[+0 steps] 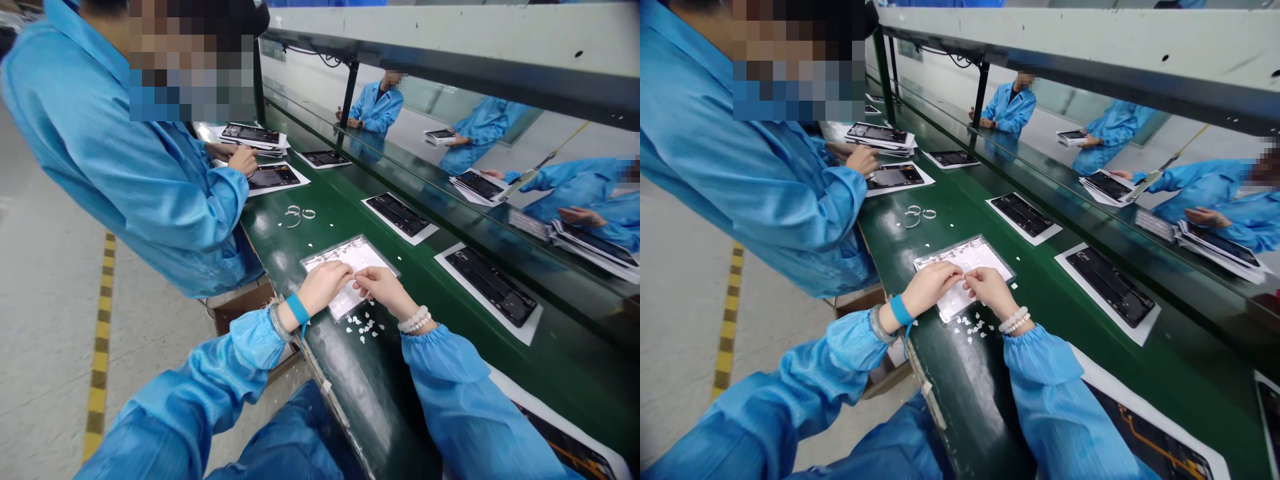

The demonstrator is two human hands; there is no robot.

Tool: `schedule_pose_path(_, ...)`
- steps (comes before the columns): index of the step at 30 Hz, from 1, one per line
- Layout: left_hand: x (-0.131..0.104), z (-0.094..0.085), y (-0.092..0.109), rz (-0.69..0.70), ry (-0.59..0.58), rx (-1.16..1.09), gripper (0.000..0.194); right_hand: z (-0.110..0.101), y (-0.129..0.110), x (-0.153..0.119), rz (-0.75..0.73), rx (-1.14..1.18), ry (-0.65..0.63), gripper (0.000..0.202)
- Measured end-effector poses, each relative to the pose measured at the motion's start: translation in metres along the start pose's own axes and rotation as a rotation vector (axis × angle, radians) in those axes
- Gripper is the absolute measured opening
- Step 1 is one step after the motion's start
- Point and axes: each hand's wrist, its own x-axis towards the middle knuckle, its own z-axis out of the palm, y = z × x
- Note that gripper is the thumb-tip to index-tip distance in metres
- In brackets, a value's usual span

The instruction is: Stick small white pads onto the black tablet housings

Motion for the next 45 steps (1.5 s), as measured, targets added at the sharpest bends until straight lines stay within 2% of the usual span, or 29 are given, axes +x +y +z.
schedule_pose_path(7, 0.003, 0.002, 0.010, -0.105, 0.054, -0.021, 0.017, 0.003, 0.001, -0.005, -0.073, -0.097, 0.167, 0.009)
schedule_pose_path(11, 0.005, 0.001, 0.018, -0.143, 0.060, 0.027, 0.016, 0.004, -0.003, -0.011, -0.090, -0.136, 0.214, 0.008)
schedule_pose_path(17, 0.012, 0.006, 0.011, -0.168, 0.058, 0.193, 0.017, -0.009, -0.001, -0.025, -0.043, -0.048, 0.225, 0.010)
schedule_pose_path(19, 0.012, 0.005, 0.010, -0.129, 0.054, 0.237, 0.022, -0.020, 0.003, -0.035, -0.002, 0.021, 0.185, 0.014)
schedule_pose_path(21, 0.010, 0.002, 0.019, -0.051, 0.050, 0.259, 0.033, -0.032, 0.008, -0.049, 0.031, 0.089, 0.137, 0.018)
schedule_pose_path(23, 0.006, 0.002, 0.038, 0.079, 0.051, 0.249, 0.037, -0.042, 0.013, -0.066, 0.054, 0.165, 0.092, 0.022)
schedule_pose_path(26, -0.002, 0.006, 0.077, 0.321, 0.025, 0.166, 0.028, -0.054, 0.023, -0.099, 0.081, 0.263, 0.049, 0.028)
schedule_pose_path(28, -0.007, 0.012, 0.103, 0.423, -0.012, 0.086, 0.030, -0.060, 0.031, -0.127, 0.069, 0.213, 0.095, 0.027)
schedule_pose_path(31, -0.012, 0.026, 0.138, 0.450, -0.124, -0.109, 0.036, -0.070, 0.043, -0.174, 0.002, -0.014, 0.259, 0.020)
schedule_pose_path(33, -0.014, 0.037, 0.161, 0.428, -0.252, -0.290, 0.037, -0.080, 0.049, -0.206, -0.012, -0.105, 0.304, 0.017)
schedule_pose_path(35, -0.016, 0.048, 0.183, 0.438, -0.363, -0.418, 0.034, -0.093, 0.056, -0.238, 0.022, -0.134, 0.313, 0.018)
schedule_pose_path(37, -0.022, 0.059, 0.200, 0.510, -0.414, -0.434, 0.031, -0.107, 0.066, -0.269, 0.084, -0.150, 0.368, 0.020)
schedule_pose_path(39, -0.030, 0.070, 0.208, 0.622, -0.426, -0.381, 0.034, -0.121, 0.083, -0.299, 0.151, -0.209, 0.466, 0.023)
schedule_pose_path(41, -0.039, 0.081, 0.208, 0.735, -0.452, -0.327, 0.030, -0.131, 0.106, -0.327, 0.207, -0.323, 0.545, 0.024)
schedule_pose_path(43, -0.047, 0.090, 0.202, 0.822, -0.492, -0.296, 0.023, -0.132, 0.132, -0.351, 0.260, -0.441, 0.559, 0.023)
schedule_pose_path(45, -0.053, 0.095, 0.196, 0.876, -0.531, -0.263, 0.017, -0.127, 0.156, -0.366, 0.323, -0.486, 0.506, 0.022)
